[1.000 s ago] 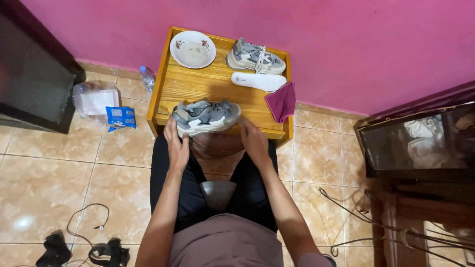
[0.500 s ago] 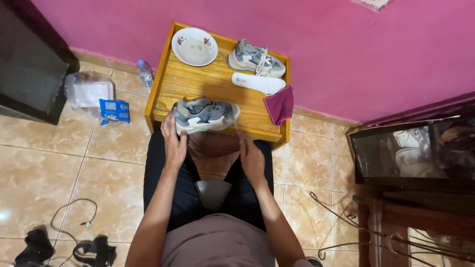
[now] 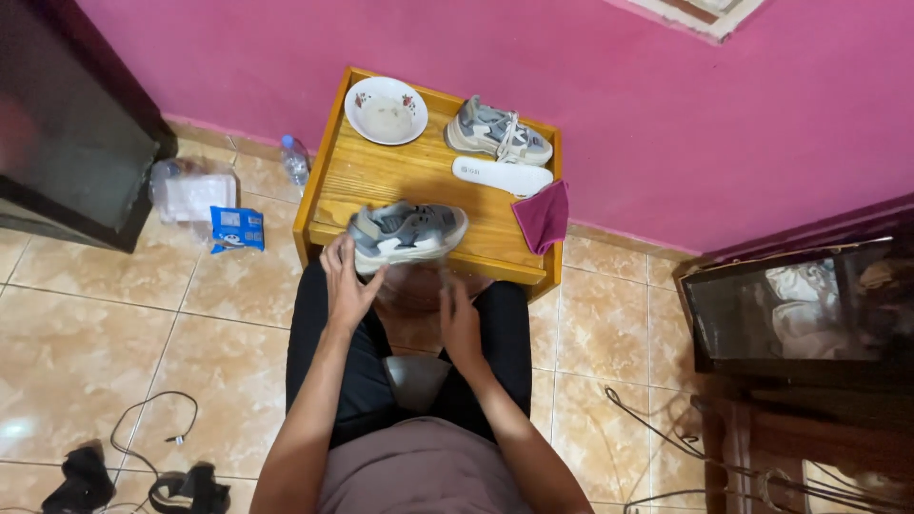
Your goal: The person scrubs a gray and white sneaker with a toothbrush while seated at a small wooden table. They repeatedly dip the toothbrush into a small bowl of liquid and continue scrubbing the shoe's upper and sole throughout the clip.
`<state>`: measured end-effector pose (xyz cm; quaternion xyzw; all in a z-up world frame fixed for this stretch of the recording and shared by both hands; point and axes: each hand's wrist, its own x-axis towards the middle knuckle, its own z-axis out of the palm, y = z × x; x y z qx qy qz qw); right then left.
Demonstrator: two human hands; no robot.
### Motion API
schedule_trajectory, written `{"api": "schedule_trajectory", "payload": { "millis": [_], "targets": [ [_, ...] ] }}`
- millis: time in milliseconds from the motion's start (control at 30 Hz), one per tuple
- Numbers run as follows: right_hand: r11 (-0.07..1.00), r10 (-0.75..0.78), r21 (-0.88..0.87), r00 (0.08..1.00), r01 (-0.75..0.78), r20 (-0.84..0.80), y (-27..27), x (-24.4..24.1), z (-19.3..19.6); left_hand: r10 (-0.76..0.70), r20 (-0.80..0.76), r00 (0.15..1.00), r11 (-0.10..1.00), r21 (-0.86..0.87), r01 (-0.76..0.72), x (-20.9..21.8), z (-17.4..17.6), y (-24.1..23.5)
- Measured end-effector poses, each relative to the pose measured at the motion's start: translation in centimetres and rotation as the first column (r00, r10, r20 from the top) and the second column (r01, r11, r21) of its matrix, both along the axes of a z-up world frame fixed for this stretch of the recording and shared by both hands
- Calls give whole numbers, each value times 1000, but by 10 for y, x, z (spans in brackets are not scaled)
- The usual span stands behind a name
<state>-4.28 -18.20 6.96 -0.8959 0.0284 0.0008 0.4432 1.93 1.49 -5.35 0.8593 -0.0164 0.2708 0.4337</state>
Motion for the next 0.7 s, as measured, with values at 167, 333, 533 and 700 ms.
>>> {"api": "schedule_trajectory", "payload": {
  "millis": [167,333,533,700],
  "targets": [
    [999,-27,-14,990,29,137,-18,34,-27,27,128,991,996,85,-38,-23,45,-25],
    [994,-13,109,994,1,109,12,21,21,57,197,979,985,148,-87,-11,38,-35],
    [990,-89,121,988,74,125,12,13,16,51,190,980,986,147,-80,-15,55,-38],
    [989,-40,146,981,11,191,2,8,1,139,127,982,989,27,-144,-18,59,-42]
  ]
}}
